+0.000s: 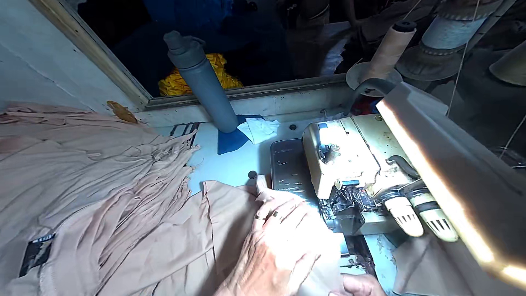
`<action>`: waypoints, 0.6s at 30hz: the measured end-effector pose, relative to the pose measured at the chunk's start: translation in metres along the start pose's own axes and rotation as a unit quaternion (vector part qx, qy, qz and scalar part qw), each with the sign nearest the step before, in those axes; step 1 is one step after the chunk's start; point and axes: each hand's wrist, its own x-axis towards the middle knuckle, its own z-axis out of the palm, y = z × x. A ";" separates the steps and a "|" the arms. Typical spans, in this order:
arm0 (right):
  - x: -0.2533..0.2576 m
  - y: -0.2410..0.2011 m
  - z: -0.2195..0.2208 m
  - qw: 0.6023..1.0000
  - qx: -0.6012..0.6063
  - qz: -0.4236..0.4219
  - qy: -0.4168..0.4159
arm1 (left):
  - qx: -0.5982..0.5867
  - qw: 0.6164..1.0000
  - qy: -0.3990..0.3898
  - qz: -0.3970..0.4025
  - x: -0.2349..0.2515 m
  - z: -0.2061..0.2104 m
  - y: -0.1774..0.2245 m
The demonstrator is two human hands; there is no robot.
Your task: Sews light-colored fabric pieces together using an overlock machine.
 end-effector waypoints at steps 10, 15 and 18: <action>-0.002 -0.017 -0.010 0.985 -0.119 -0.057 0.110 | -0.070 0.997 -0.028 0.013 0.026 0.008 -0.028; -0.047 -0.025 -0.068 0.896 -0.390 -0.058 0.202 | -0.048 0.998 0.027 0.015 0.004 -0.004 -0.034; -0.070 -0.020 -0.099 0.838 -0.497 -0.017 0.226 | -0.076 0.996 0.038 0.019 -0.009 -0.012 -0.013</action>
